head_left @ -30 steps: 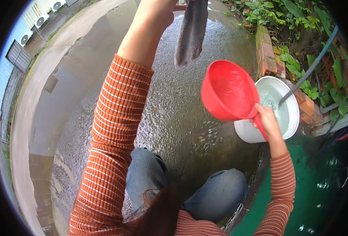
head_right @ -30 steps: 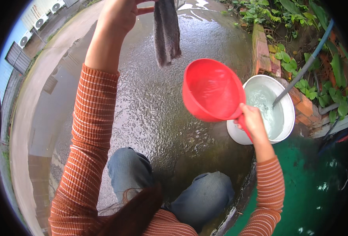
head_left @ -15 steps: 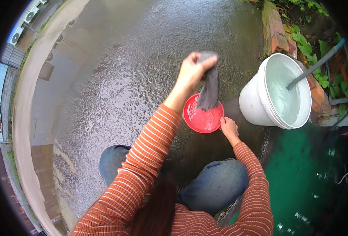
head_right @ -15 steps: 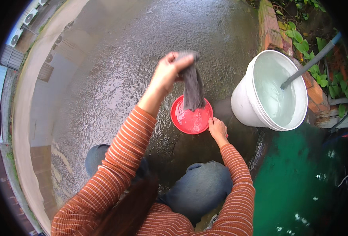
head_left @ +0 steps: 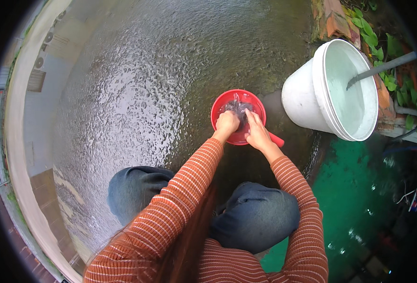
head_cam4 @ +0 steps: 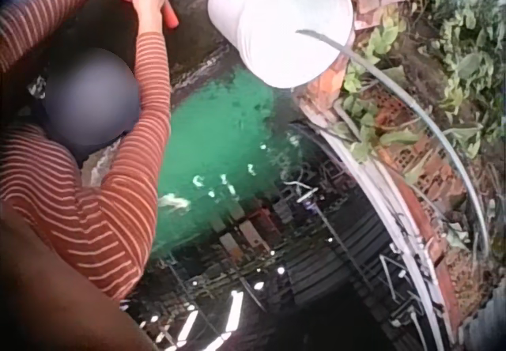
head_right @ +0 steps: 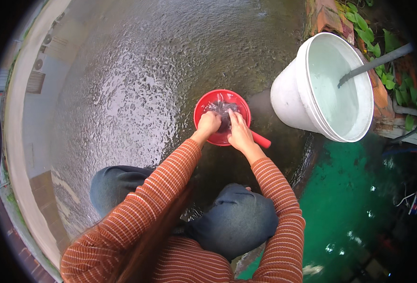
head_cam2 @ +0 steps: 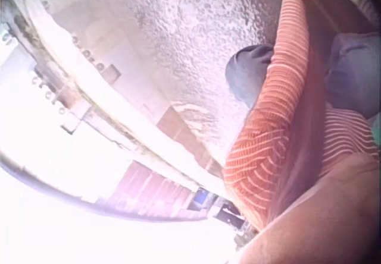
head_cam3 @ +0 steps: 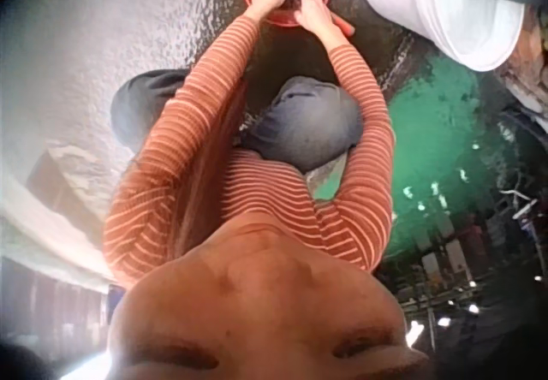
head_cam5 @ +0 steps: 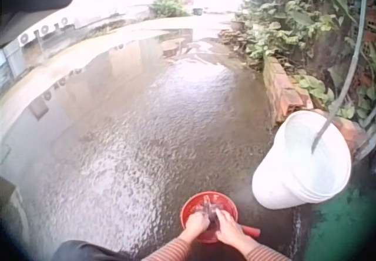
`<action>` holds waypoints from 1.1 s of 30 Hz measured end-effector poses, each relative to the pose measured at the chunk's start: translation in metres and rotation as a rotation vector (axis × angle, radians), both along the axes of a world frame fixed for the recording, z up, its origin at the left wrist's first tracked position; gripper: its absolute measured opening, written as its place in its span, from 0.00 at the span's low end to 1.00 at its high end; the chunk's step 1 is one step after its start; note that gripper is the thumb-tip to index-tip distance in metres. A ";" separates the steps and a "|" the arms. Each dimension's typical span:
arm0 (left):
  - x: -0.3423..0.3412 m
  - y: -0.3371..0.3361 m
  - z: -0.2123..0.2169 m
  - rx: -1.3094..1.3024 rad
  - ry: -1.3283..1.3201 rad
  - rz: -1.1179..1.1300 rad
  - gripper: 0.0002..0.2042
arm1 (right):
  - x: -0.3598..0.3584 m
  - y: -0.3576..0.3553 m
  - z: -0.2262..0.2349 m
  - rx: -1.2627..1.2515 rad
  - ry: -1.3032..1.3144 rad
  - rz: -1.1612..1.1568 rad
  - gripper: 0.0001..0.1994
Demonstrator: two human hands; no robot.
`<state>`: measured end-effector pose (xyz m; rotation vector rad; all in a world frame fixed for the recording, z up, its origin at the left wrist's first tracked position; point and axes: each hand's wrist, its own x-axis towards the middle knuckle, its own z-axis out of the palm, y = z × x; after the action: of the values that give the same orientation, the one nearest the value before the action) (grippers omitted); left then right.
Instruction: The person wipes a large white board and a green table with a cloth, then washes the cloth in a bucket. They return to the workshop and wipe the inside of several black plastic crates with the damp cloth.
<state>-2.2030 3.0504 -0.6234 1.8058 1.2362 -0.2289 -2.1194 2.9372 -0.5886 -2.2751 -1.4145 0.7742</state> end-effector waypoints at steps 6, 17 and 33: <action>0.013 0.047 0.103 -0.688 -0.801 0.559 0.11 | 0.012 0.029 -0.033 -0.092 0.291 -0.166 0.32; -0.015 0.099 0.060 -0.752 -0.775 0.893 0.30 | -0.007 0.137 0.202 0.450 1.139 -0.150 0.12; 0.014 0.121 0.078 -1.108 -1.801 1.334 0.17 | -0.005 0.274 0.068 0.362 0.477 -0.452 0.31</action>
<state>-2.1894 3.1718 -0.5455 -0.3177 0.3790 1.0354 -2.1246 3.2110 -0.5206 -1.8589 -0.7189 0.7665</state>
